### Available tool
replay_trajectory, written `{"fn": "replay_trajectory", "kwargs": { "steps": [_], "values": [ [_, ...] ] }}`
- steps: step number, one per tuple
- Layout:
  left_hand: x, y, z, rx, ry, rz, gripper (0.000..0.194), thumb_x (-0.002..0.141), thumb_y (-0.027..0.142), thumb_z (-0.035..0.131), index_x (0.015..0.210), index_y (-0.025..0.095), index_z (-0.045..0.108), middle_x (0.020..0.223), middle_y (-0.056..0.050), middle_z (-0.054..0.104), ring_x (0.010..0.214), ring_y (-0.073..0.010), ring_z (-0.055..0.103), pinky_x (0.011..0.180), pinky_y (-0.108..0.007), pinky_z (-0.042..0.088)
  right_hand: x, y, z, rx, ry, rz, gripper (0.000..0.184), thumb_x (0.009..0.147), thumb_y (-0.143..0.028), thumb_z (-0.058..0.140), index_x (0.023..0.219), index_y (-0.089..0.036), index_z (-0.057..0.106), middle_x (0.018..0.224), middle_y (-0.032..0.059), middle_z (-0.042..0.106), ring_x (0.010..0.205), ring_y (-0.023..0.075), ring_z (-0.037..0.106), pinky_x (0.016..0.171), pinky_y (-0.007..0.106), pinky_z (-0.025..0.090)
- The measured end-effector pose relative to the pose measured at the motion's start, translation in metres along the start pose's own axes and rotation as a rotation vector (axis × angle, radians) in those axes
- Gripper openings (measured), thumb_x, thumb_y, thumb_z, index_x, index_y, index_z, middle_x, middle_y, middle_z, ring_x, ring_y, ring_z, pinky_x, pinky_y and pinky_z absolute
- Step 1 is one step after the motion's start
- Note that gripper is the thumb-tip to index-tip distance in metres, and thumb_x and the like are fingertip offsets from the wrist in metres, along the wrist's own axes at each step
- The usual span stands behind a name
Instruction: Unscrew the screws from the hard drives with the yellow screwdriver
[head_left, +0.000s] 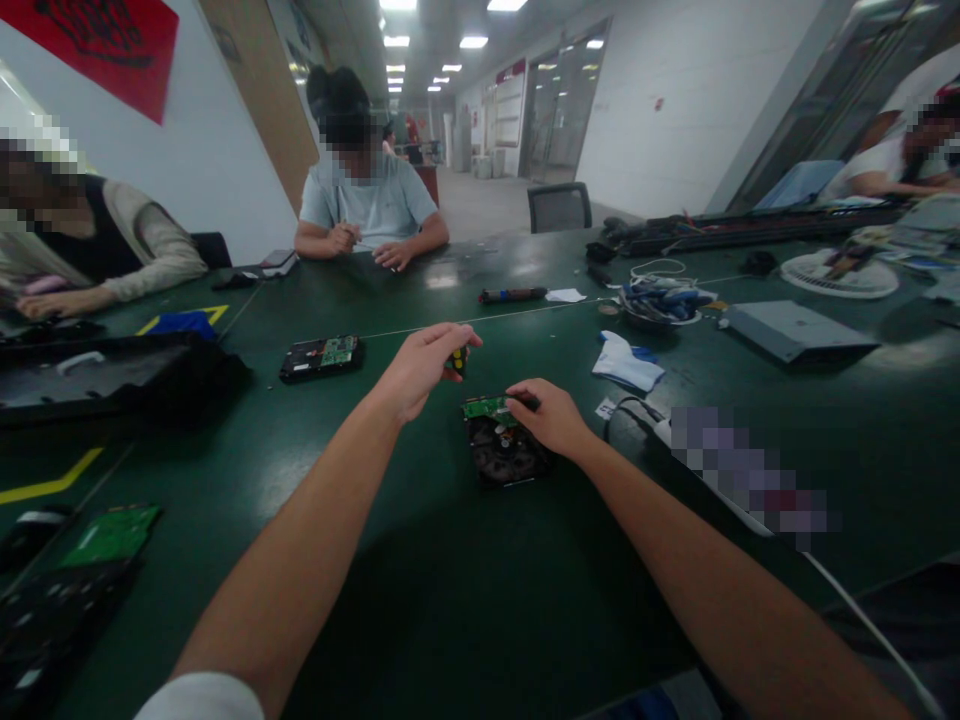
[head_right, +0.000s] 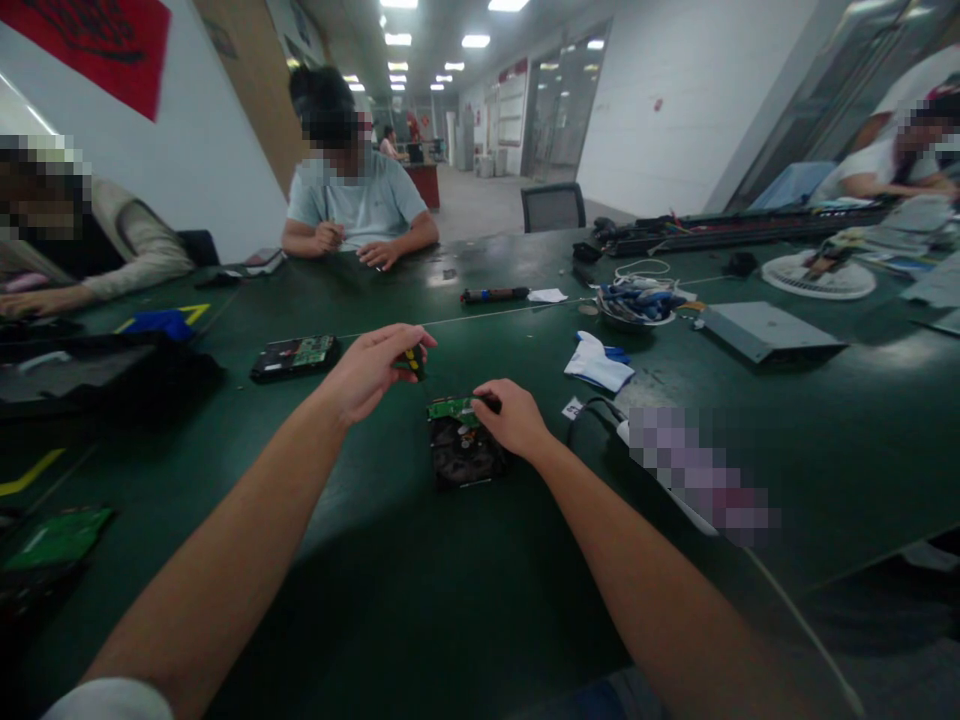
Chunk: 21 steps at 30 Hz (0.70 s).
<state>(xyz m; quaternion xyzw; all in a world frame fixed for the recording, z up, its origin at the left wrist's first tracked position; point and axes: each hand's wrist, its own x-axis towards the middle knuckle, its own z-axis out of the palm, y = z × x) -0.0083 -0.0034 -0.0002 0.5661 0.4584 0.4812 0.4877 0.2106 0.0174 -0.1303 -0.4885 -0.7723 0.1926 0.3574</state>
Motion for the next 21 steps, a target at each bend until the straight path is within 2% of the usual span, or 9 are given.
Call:
{"fn": "replay_trajectory", "kwargs": {
  "steps": [8, 14, 21],
  "values": [
    [-0.0035, 0.0032, 0.0018, -0.121, -0.048, -0.094, 0.017, 0.091, 0.031, 0.069, 0.091, 0.018, 0.058, 0.085, -0.007, 0.071, 0.082, -0.0184, 0.068, 0.066, -0.029, 0.056, 0.0001, -0.0033, -0.0020, -0.007, -0.005, 0.000, 0.015, 0.094, -0.028, 0.066, 0.106, -0.024, 0.074, 0.108, 0.0065, 0.076, 0.101, 0.0226, 0.070, 0.092, 0.039, 0.054],
    [-0.0022, 0.0032, 0.0001, -0.073, -0.057, -0.089, 0.016, 0.091, 0.033, 0.067, 0.090, 0.020, 0.056, 0.082, -0.006, 0.072, 0.080, -0.0186, 0.068, 0.061, -0.027, 0.053, 0.0006, -0.0035, -0.0024, -0.018, -0.024, 0.009, 0.016, 0.094, -0.027, 0.065, 0.106, -0.023, 0.074, 0.107, 0.0071, 0.075, 0.098, 0.0220, 0.070, 0.091, 0.038, 0.054],
    [-0.0033, 0.0080, 0.0001, 0.020, -0.051, -0.110, 0.014, 0.091, 0.034, 0.066, 0.084, 0.021, 0.064, 0.084, -0.006, 0.068, 0.076, -0.0172, 0.065, 0.053, -0.023, 0.047, 0.0004, -0.0014, -0.0017, -0.035, -0.012, 0.008, 0.015, 0.094, -0.027, 0.066, 0.106, -0.023, 0.074, 0.106, 0.0068, 0.075, 0.096, 0.0213, 0.070, 0.091, 0.038, 0.054]
  ]
}}
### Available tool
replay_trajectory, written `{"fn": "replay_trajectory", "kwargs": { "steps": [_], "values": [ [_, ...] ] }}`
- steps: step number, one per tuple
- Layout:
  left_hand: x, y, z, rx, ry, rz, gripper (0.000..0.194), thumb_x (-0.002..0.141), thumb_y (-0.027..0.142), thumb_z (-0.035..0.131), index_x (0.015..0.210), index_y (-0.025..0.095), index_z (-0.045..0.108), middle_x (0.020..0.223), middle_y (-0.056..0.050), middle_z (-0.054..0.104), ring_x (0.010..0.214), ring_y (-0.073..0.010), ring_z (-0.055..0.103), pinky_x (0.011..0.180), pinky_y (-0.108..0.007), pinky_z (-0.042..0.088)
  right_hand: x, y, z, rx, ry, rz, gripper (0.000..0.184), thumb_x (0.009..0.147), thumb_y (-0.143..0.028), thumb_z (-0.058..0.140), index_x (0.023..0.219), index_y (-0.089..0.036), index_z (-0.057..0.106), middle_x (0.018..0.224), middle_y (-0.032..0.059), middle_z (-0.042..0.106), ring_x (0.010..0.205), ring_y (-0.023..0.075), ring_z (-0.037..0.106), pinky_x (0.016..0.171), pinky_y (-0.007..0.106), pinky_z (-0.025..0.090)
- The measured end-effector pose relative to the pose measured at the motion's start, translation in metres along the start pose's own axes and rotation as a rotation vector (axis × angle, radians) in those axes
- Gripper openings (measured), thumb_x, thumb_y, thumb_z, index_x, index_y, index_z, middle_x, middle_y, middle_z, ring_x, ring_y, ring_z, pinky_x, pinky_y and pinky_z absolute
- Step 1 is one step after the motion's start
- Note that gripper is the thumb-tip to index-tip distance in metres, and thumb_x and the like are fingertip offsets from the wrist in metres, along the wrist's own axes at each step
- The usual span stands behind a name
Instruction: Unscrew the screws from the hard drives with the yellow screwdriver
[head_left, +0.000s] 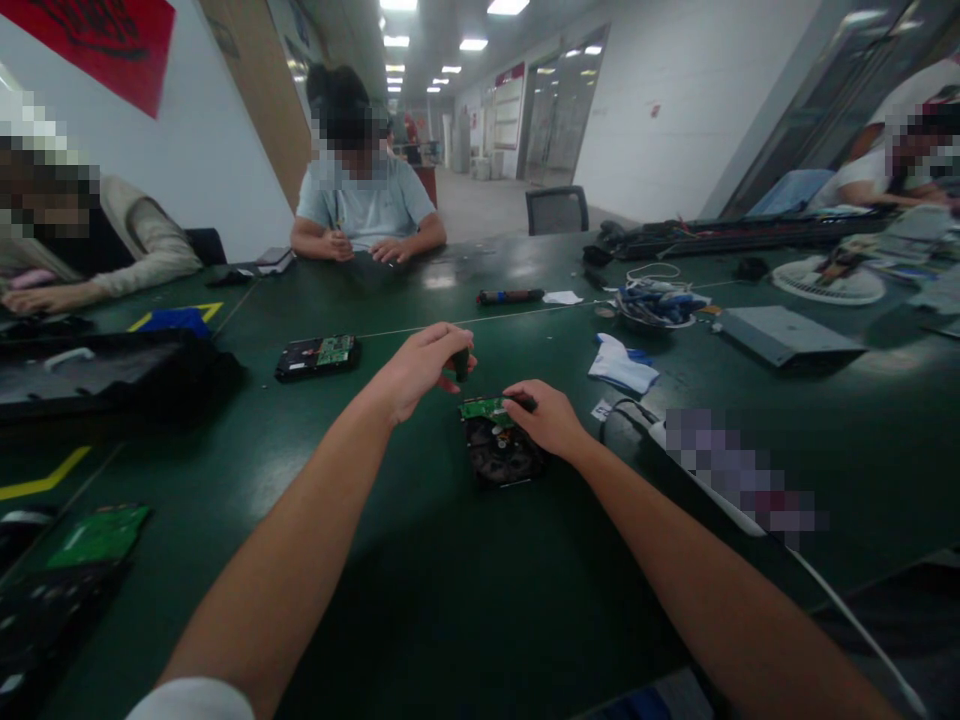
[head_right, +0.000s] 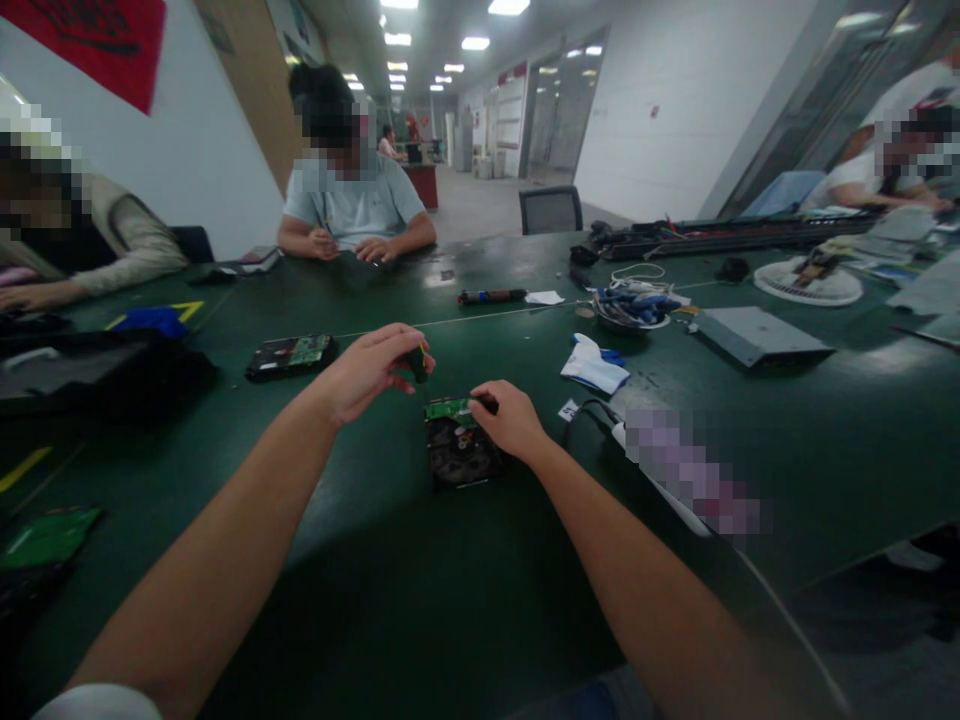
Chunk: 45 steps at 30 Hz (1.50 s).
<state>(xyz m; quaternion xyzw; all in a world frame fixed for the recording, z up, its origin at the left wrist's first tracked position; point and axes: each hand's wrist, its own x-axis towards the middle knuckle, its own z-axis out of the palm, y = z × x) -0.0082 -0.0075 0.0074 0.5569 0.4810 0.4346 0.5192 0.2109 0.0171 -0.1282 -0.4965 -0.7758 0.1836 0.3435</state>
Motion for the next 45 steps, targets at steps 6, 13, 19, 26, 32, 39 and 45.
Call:
{"fn": "replay_trajectory", "kwargs": {
  "steps": [6, 13, 19, 26, 32, 39, 45],
  "values": [
    [-0.0038, 0.0030, 0.0014, 0.001, -0.045, 0.012, 0.016, 0.086, 0.033, 0.068, 0.086, 0.017, 0.072, 0.090, -0.007, 0.068, 0.078, -0.0166, 0.062, 0.053, -0.023, 0.046, -0.0004, 0.0009, 0.0003, 0.025, 0.003, -0.004, 0.016, 0.094, -0.028, 0.066, 0.106, -0.024, 0.074, 0.105, 0.0061, 0.075, 0.097, 0.0213, 0.070, 0.090, 0.037, 0.054],
    [0.0034, -0.0042, 0.0019, -0.182, 0.054, -0.083, 0.017, 0.086, 0.034, 0.059, 0.087, 0.018, 0.062, 0.079, -0.008, 0.069, 0.075, -0.0207, 0.067, 0.048, -0.025, 0.044, -0.0003, 0.0009, 0.0002, 0.016, 0.000, 0.005, 0.016, 0.094, -0.027, 0.066, 0.107, -0.022, 0.074, 0.105, 0.0070, 0.075, 0.097, 0.0219, 0.070, 0.091, 0.038, 0.054],
    [0.0043, -0.0045, 0.0031, -0.182, 0.081, -0.074, 0.021, 0.083, 0.031, 0.056, 0.075, 0.015, 0.068, 0.082, -0.009, 0.067, 0.077, -0.0185, 0.062, 0.057, -0.027, 0.052, -0.0005, 0.0016, 0.0003, 0.024, -0.006, 0.002, 0.017, 0.094, -0.028, 0.066, 0.107, -0.022, 0.074, 0.107, 0.0076, 0.075, 0.098, 0.0220, 0.070, 0.091, 0.038, 0.054],
    [0.0032, -0.0041, 0.0012, -0.214, 0.070, -0.100, 0.018, 0.082, 0.031, 0.058, 0.080, 0.016, 0.068, 0.077, -0.008, 0.066, 0.076, -0.0205, 0.063, 0.063, -0.032, 0.057, 0.0000, 0.0018, 0.0006, 0.025, -0.005, -0.002, 0.017, 0.094, -0.028, 0.066, 0.107, -0.021, 0.074, 0.107, 0.0079, 0.075, 0.099, 0.0220, 0.070, 0.092, 0.038, 0.054],
    [0.0057, -0.0057, 0.0035, -0.228, 0.100, -0.092, 0.018, 0.082, 0.028, 0.056, 0.074, 0.015, 0.065, 0.078, -0.009, 0.067, 0.077, -0.0199, 0.064, 0.064, -0.031, 0.057, 0.0003, 0.0030, 0.0010, 0.021, -0.004, -0.019, 0.017, 0.094, -0.028, 0.066, 0.107, -0.021, 0.074, 0.107, 0.0083, 0.075, 0.099, 0.0222, 0.070, 0.092, 0.038, 0.054],
    [0.0047, -0.0035, -0.0003, -0.108, 0.122, -0.029, 0.021, 0.081, 0.028, 0.059, 0.079, 0.013, 0.072, 0.079, -0.009, 0.065, 0.069, -0.0162, 0.059, 0.051, -0.024, 0.044, 0.0001, 0.0017, 0.0005, 0.030, -0.004, 0.001, 0.016, 0.094, -0.028, 0.066, 0.107, -0.022, 0.074, 0.108, 0.0078, 0.075, 0.102, 0.0229, 0.070, 0.094, 0.039, 0.053],
    [0.0024, -0.0017, 0.0071, -0.246, 0.066, -0.088, 0.012, 0.083, 0.026, 0.059, 0.081, 0.015, 0.063, 0.075, -0.009, 0.069, 0.076, -0.0209, 0.068, 0.063, -0.031, 0.057, -0.0001, 0.0007, 0.0003, 0.029, 0.001, -0.002, 0.017, 0.094, -0.028, 0.066, 0.107, -0.022, 0.075, 0.107, 0.0075, 0.075, 0.098, 0.0220, 0.070, 0.092, 0.038, 0.054]
  ]
}}
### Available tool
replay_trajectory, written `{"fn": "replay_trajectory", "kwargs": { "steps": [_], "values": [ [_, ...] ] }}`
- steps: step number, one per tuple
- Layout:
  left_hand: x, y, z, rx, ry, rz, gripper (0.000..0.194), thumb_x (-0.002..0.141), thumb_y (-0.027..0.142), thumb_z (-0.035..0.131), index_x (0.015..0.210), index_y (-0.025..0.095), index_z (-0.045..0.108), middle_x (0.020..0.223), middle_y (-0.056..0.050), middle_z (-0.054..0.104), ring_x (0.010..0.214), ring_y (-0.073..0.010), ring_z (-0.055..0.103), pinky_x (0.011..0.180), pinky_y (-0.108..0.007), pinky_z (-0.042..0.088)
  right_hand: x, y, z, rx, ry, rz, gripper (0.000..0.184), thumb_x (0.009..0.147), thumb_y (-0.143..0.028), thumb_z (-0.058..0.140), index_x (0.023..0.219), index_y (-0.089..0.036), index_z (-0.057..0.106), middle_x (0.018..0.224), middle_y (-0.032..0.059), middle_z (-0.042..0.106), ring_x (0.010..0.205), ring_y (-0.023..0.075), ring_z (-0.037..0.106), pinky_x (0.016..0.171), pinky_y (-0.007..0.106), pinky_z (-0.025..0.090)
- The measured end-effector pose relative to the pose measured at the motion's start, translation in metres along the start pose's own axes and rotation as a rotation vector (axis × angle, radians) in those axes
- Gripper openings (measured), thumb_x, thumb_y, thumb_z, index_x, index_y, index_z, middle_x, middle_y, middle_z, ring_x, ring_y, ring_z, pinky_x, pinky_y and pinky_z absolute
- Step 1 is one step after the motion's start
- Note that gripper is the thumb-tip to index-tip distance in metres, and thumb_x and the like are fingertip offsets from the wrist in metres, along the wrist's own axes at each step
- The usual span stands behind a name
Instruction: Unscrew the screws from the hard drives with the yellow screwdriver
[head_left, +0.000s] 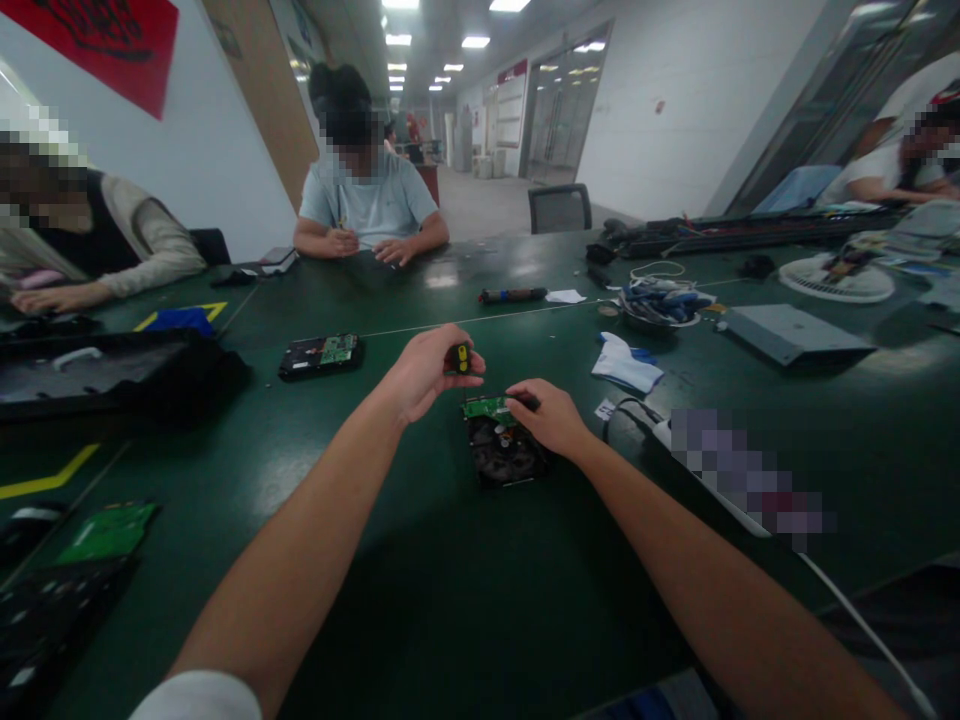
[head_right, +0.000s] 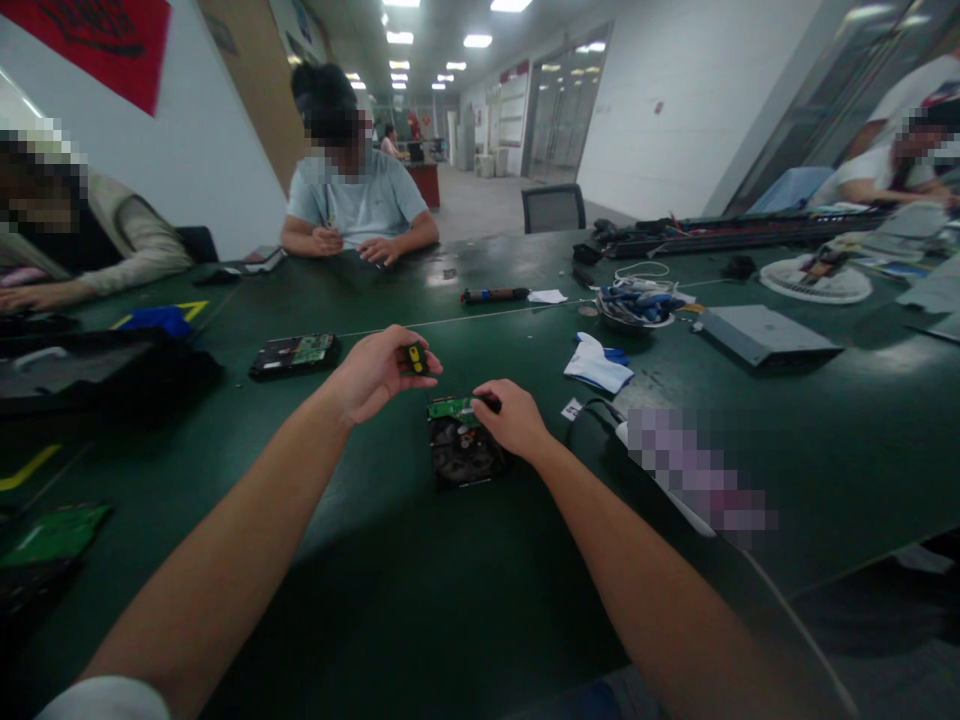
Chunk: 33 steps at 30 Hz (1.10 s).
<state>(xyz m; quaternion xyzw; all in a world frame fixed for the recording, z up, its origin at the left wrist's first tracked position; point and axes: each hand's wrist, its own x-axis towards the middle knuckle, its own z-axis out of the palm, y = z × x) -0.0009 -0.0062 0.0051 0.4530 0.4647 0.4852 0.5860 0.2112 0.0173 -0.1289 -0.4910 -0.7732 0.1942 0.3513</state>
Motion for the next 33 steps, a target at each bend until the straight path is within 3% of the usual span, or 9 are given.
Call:
{"fn": "replay_trajectory", "kwargs": {
  "steps": [7, 15, 21, 24, 29, 33],
  "values": [
    [0.0015, -0.0020, -0.0045, 0.146, 0.012, 0.097, 0.025, 0.083, 0.028, 0.055, 0.075, 0.012, 0.072, 0.075, -0.008, 0.064, 0.068, -0.0157, 0.059, 0.050, -0.024, 0.045, 0.0004, 0.0006, 0.0006, -0.004, -0.002, 0.002, 0.017, 0.094, -0.028, 0.066, 0.107, -0.022, 0.075, 0.108, 0.0078, 0.075, 0.099, 0.0224, 0.070, 0.093, 0.038, 0.054],
    [0.0009, -0.0012, -0.0012, 0.041, 0.005, 0.015, 0.011, 0.083, 0.027, 0.057, 0.080, 0.017, 0.061, 0.074, -0.010, 0.069, 0.074, -0.0209, 0.066, 0.060, -0.031, 0.056, 0.0010, 0.0014, 0.0017, 0.000, 0.004, 0.010, 0.016, 0.093, -0.028, 0.067, 0.106, -0.022, 0.074, 0.108, 0.0074, 0.076, 0.098, 0.0220, 0.070, 0.092, 0.038, 0.054],
    [0.0019, -0.0031, -0.0040, 0.189, 0.018, 0.162, 0.023, 0.083, 0.030, 0.057, 0.075, 0.014, 0.071, 0.079, -0.009, 0.065, 0.076, -0.0178, 0.061, 0.056, -0.025, 0.049, 0.0009, 0.0000, 0.0007, -0.006, -0.003, 0.008, 0.016, 0.093, -0.027, 0.066, 0.106, -0.023, 0.074, 0.107, 0.0070, 0.076, 0.100, 0.0221, 0.070, 0.093, 0.038, 0.054],
    [0.0010, -0.0018, -0.0054, 0.181, -0.004, 0.119, 0.022, 0.084, 0.030, 0.058, 0.081, 0.014, 0.072, 0.080, -0.009, 0.067, 0.074, -0.0175, 0.062, 0.054, -0.025, 0.047, 0.0007, -0.0021, -0.0006, -0.011, -0.012, 0.016, 0.017, 0.094, -0.027, 0.066, 0.107, -0.021, 0.074, 0.107, 0.0076, 0.075, 0.099, 0.0215, 0.070, 0.092, 0.037, 0.054],
    [0.0004, -0.0004, -0.0035, 0.020, -0.069, -0.005, 0.014, 0.083, 0.029, 0.059, 0.085, 0.016, 0.064, 0.078, -0.010, 0.071, 0.075, -0.0209, 0.068, 0.059, -0.029, 0.054, 0.0000, -0.0032, -0.0013, -0.014, -0.016, 0.013, 0.017, 0.094, -0.027, 0.066, 0.107, -0.021, 0.074, 0.106, 0.0080, 0.075, 0.097, 0.0216, 0.070, 0.091, 0.037, 0.054],
    [0.0022, -0.0019, -0.0039, 0.025, -0.050, 0.029, 0.015, 0.081, 0.029, 0.059, 0.079, 0.015, 0.066, 0.077, -0.009, 0.068, 0.074, -0.0197, 0.066, 0.058, -0.028, 0.054, -0.0002, -0.0014, -0.0002, -0.009, -0.004, 0.008, 0.017, 0.094, -0.027, 0.066, 0.107, -0.022, 0.074, 0.107, 0.0077, 0.075, 0.097, 0.0219, 0.070, 0.091, 0.038, 0.054]
  ]
}}
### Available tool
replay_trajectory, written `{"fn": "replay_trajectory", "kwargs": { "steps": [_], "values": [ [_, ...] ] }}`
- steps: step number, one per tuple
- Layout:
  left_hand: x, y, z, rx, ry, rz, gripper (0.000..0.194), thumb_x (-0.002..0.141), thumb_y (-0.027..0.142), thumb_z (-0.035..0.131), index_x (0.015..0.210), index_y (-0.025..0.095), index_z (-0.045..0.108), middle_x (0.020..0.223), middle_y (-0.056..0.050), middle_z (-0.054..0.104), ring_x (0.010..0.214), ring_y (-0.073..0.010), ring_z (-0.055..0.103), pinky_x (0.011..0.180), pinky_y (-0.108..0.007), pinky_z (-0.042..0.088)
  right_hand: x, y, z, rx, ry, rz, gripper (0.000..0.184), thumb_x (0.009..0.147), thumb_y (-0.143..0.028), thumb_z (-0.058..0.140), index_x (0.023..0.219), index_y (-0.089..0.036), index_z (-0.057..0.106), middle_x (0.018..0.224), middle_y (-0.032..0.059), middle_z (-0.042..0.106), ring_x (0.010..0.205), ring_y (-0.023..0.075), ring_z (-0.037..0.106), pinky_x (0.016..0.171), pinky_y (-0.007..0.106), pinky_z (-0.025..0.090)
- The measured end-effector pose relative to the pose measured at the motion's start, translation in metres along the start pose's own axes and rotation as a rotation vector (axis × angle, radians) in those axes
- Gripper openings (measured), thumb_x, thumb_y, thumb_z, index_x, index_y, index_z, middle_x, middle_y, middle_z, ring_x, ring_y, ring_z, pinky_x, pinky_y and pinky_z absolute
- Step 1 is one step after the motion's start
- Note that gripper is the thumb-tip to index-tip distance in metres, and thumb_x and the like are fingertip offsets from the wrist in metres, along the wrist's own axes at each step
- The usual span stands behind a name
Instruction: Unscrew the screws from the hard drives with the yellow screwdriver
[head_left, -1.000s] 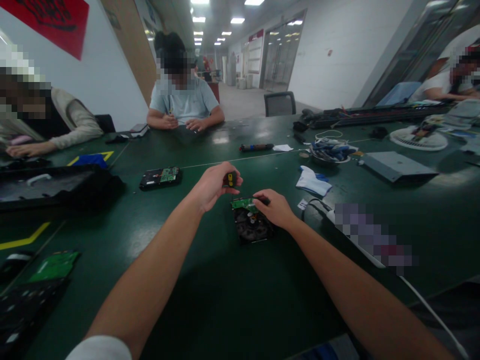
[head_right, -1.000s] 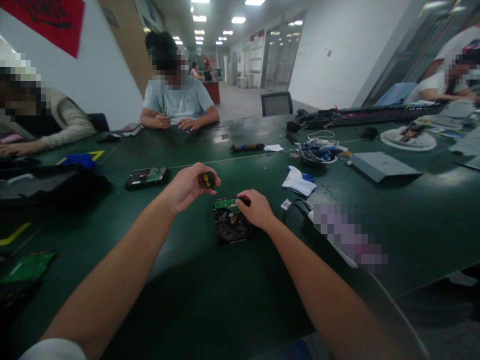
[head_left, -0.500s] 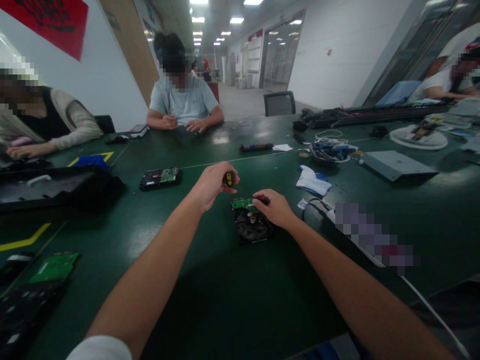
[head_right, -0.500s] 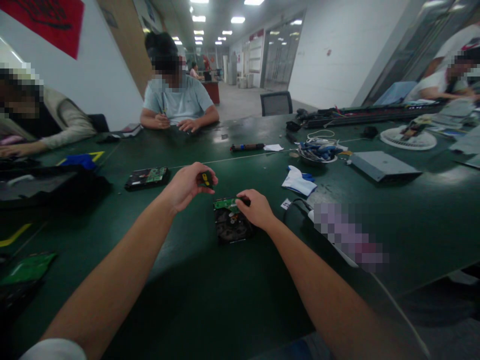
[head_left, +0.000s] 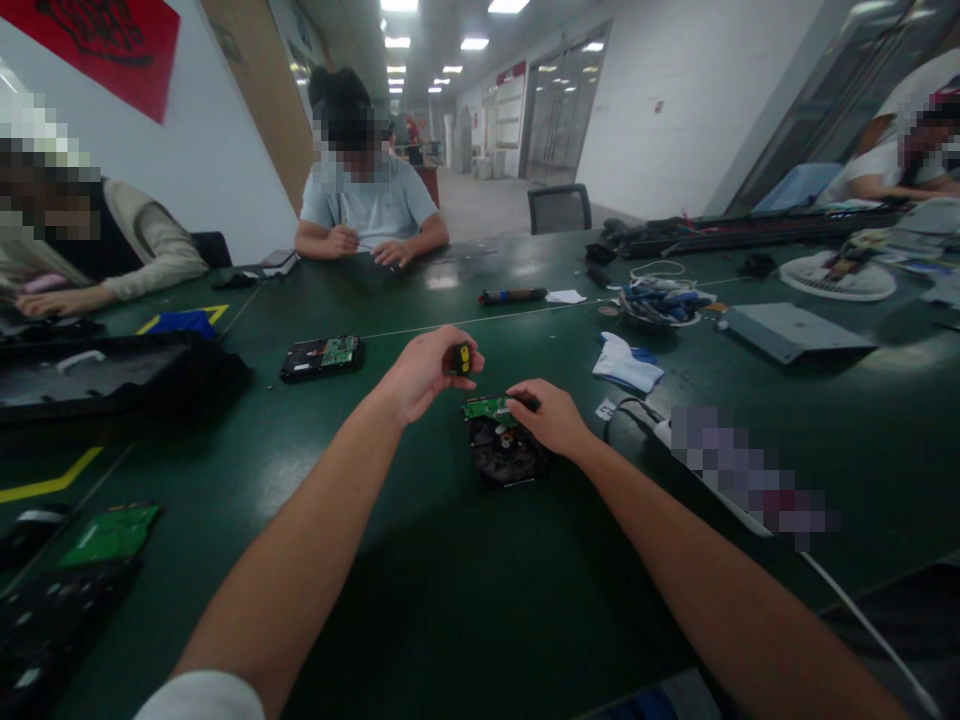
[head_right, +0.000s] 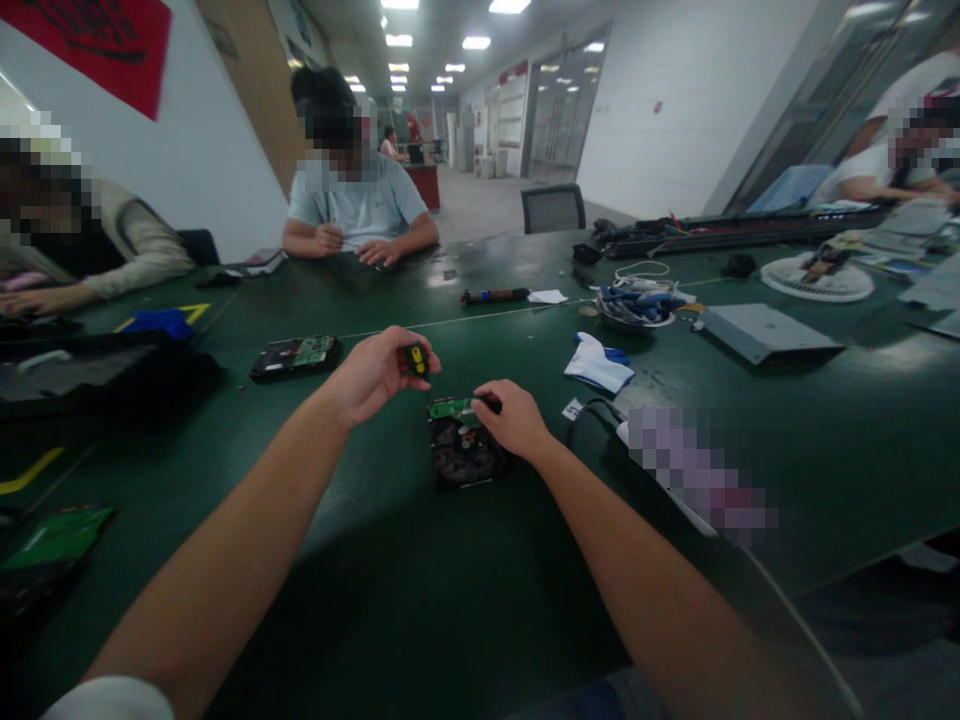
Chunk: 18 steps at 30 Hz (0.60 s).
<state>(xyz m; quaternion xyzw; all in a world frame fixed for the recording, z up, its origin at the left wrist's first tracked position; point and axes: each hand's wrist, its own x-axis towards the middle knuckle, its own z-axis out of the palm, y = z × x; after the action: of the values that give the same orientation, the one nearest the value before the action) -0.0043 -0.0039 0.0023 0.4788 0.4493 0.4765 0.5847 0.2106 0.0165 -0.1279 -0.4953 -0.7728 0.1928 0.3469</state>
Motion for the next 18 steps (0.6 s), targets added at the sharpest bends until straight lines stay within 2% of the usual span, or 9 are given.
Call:
{"fn": "replay_trajectory", "kwargs": {
  "steps": [3, 7, 12, 18],
  "values": [
    [0.0006, -0.0008, -0.0017, 0.057, 0.061, 0.056, 0.019, 0.079, 0.030, 0.060, 0.075, 0.014, 0.069, 0.075, -0.007, 0.064, 0.072, -0.0179, 0.063, 0.054, -0.026, 0.052, 0.0002, 0.0013, 0.0007, 0.002, 0.001, -0.001, 0.017, 0.094, -0.028, 0.066, 0.107, -0.022, 0.074, 0.106, 0.0071, 0.075, 0.097, 0.0219, 0.070, 0.091, 0.038, 0.054],
    [0.0004, -0.0004, -0.0013, 0.033, 0.072, 0.009, 0.015, 0.080, 0.029, 0.062, 0.081, 0.015, 0.067, 0.074, -0.008, 0.067, 0.069, -0.0184, 0.064, 0.050, -0.025, 0.048, 0.0002, 0.0014, 0.0008, 0.007, 0.003, 0.001, 0.016, 0.094, -0.028, 0.066, 0.107, -0.022, 0.074, 0.106, 0.0069, 0.075, 0.098, 0.0218, 0.070, 0.090, 0.037, 0.054],
    [0.0009, -0.0005, 0.0019, -0.065, 0.059, -0.046, 0.011, 0.083, 0.028, 0.060, 0.080, 0.017, 0.060, 0.076, -0.008, 0.068, 0.073, -0.0206, 0.067, 0.056, -0.029, 0.055, 0.0001, 0.0010, 0.0011, 0.009, 0.007, 0.006, 0.017, 0.093, -0.027, 0.066, 0.107, -0.020, 0.074, 0.105, 0.0082, 0.075, 0.096, 0.0221, 0.070, 0.090, 0.037, 0.054],
    [-0.0003, 0.0003, 0.0018, 0.020, 0.129, 0.065, 0.015, 0.080, 0.027, 0.062, 0.077, 0.013, 0.068, 0.078, -0.006, 0.062, 0.072, -0.0166, 0.060, 0.057, -0.027, 0.054, 0.0003, 0.0014, 0.0011, 0.003, 0.005, 0.003, 0.017, 0.094, -0.027, 0.066, 0.107, -0.021, 0.074, 0.107, 0.0079, 0.075, 0.097, 0.0217, 0.069, 0.090, 0.038, 0.054]
  ]
}}
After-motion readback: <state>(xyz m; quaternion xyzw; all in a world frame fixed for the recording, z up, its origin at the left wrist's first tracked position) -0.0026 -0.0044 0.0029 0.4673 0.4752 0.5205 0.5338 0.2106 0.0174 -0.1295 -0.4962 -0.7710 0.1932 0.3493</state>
